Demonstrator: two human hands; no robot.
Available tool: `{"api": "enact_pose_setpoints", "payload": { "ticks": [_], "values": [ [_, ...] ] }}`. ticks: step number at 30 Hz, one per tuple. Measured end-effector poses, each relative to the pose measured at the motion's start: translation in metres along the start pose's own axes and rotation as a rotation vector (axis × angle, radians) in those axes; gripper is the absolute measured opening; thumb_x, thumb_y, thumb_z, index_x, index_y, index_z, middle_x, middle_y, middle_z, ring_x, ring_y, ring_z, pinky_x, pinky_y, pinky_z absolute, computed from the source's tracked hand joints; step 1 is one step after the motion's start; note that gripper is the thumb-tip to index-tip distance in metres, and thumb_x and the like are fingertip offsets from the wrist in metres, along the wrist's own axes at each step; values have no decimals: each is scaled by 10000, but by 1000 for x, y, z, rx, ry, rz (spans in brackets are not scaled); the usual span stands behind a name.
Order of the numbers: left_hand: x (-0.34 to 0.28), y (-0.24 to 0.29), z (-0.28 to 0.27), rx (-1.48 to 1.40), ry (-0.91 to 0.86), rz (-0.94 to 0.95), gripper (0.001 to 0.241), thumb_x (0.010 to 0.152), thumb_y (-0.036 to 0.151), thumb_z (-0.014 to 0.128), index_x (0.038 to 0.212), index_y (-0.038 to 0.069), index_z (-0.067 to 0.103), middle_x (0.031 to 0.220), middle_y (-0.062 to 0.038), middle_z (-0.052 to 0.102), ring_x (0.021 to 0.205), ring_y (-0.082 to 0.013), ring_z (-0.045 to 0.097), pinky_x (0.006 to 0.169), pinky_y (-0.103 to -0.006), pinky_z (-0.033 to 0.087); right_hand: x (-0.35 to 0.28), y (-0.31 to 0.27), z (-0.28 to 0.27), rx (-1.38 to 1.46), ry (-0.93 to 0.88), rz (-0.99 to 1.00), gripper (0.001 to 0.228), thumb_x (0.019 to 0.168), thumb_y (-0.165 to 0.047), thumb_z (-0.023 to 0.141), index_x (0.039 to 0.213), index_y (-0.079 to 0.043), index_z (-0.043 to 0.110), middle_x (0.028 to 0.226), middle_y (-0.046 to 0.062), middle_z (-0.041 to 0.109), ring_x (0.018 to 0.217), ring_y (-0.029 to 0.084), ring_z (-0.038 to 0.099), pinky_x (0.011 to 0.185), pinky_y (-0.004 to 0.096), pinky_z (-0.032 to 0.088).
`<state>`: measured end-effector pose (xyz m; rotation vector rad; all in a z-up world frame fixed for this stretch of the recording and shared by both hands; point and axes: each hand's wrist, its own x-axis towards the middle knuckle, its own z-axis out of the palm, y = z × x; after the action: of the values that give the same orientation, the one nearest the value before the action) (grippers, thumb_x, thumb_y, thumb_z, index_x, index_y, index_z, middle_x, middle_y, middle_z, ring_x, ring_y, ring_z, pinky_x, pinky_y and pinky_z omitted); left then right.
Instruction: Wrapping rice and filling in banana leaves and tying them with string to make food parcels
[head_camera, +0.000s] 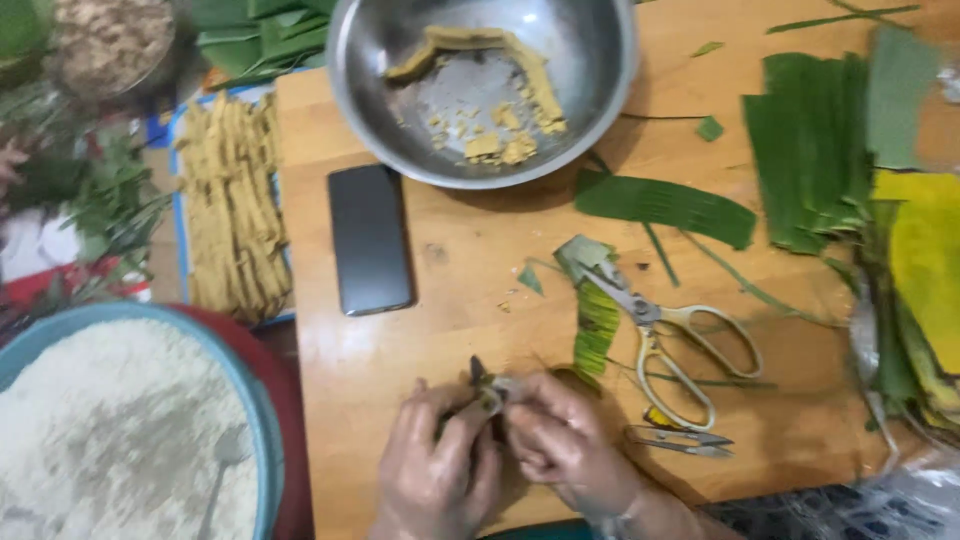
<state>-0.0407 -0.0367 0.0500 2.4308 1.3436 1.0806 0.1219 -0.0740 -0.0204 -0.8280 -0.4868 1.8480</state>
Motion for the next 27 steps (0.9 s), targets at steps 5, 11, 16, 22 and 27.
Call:
{"api": "enact_pose_setpoints", "payload": {
  "ticks": [5, 11, 16, 22, 27],
  "values": [
    [4, 8, -3, -81, 21, -8, 98, 934, 73, 541, 913, 30, 626, 918, -148, 625, 830, -311, 620, 956, -465, 529, -30, -38, -13, -645, -32, -203, 191, 979, -152, 635, 1109, -21, 687, 979, 77, 602, 740, 148, 642, 681, 264, 541],
    [-4, 9, 1, -47, 23, -79, 95, 918, 73, 564, 973, 53, 639, 923, -115, 613, 828, -293, 604, 928, -441, 527, -20, -27, -2, -1416, -152, -703, 41, 893, -114, 679, 930, -97, 671, 748, 50, 636, 650, 250, 595, 602, 372, 476],
    [-3, 11, -8, -61, -5, -38, 129, 940, 73, 580, 1024, 4, 649, 949, -159, 591, 852, -317, 591, 847, -430, 527, -23, -62, 17, -1399, -179, -907, 107, 937, -163, 676, 961, -61, 700, 921, 103, 650, 774, 264, 615, 731, 366, 544],
    [1, 23, -2, 12, 90, 44, 231, 957, 189, 517, 1015, 9, 650, 939, -172, 600, 788, -311, 600, 839, -443, 576, -6, -66, 11, -1436, -326, -938, 197, 983, -261, 650, 1066, -94, 715, 1319, 203, 656, 998, 296, 730, 839, 367, 608],
    [2, 25, -3, -15, 114, 35, 105, 953, 108, 585, 932, 15, 631, 936, -153, 630, 790, -292, 626, 964, -464, 557, -2, -45, 8, -1046, -145, -557, 49, 912, -107, 701, 933, -82, 664, 848, 36, 710, 728, 133, 683, 692, 243, 565]
  ]
}}
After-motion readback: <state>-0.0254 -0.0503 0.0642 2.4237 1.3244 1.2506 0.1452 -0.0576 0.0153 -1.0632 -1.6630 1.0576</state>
